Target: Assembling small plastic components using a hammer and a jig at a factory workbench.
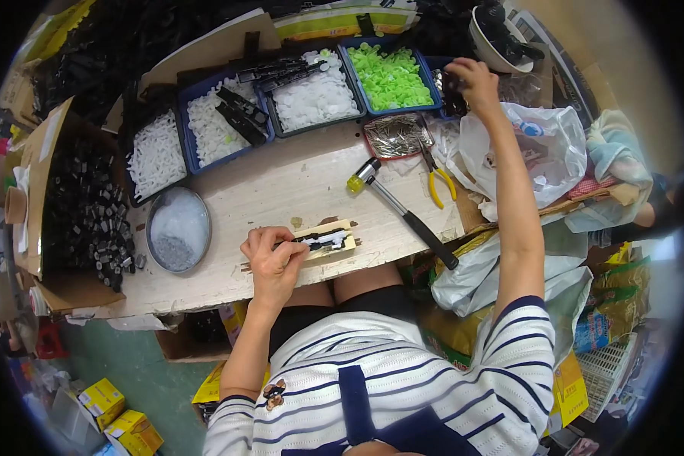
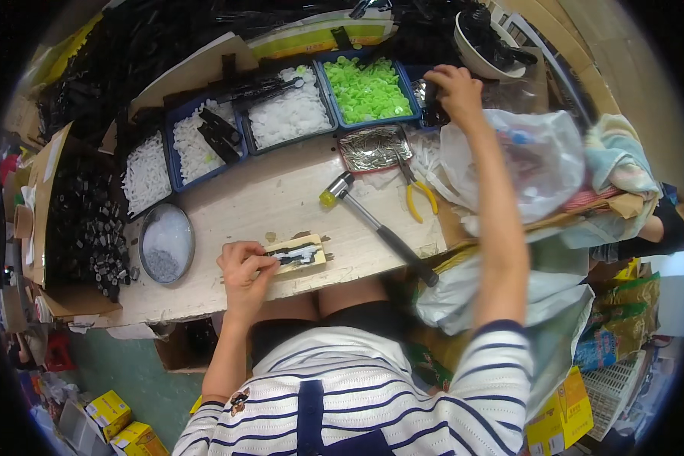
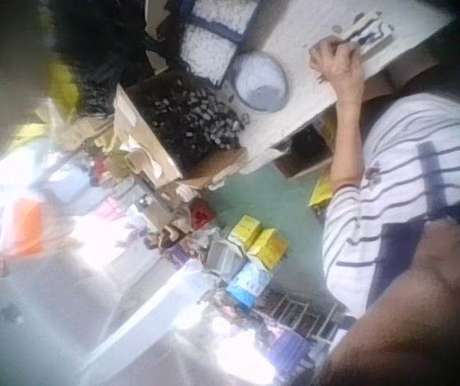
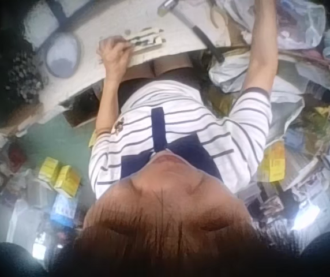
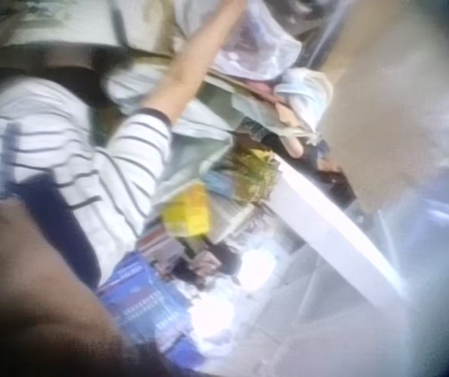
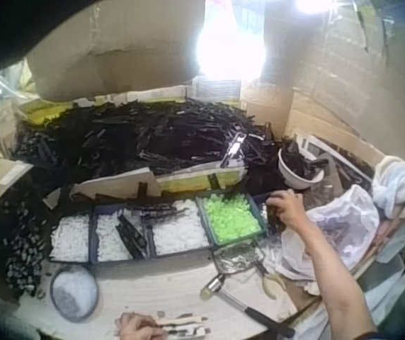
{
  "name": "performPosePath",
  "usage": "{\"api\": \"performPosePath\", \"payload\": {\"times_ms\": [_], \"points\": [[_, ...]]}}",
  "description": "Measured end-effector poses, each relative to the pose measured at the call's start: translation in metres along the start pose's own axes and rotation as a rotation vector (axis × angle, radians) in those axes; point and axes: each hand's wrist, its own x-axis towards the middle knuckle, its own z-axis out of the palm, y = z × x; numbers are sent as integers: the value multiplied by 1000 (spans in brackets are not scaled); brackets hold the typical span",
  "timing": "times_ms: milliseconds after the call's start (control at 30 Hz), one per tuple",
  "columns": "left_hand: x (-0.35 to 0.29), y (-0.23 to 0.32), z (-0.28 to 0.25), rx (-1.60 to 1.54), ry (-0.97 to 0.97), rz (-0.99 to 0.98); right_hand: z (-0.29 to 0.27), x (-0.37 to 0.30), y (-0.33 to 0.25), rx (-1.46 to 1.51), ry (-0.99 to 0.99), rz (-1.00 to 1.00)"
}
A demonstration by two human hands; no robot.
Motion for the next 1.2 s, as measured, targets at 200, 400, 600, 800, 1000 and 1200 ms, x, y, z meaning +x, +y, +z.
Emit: {"api": "performPosePath", "payload": {"times_ms": [200,400,600,800,1000,1200], "points": [[1,-2,-2,27,14,28,-61,17,-94,624,46,156],[-11,-4,-15,-63,123,-46,-71,-53,-245,359,-395,-229],[-32,-20,-30,-105,167,-150,-61,-87,-313,453,-293,-364],[-34,-28,-33,-78,155,-124,-54,-91,-334,491,-289,-352],[-27,-26,-33,-39,132,-66,-48,-94,-338,493,-309,-359],[-20,-23,-35,-94,31,-63,-58,-92,-319,598,-203,-255]]}}
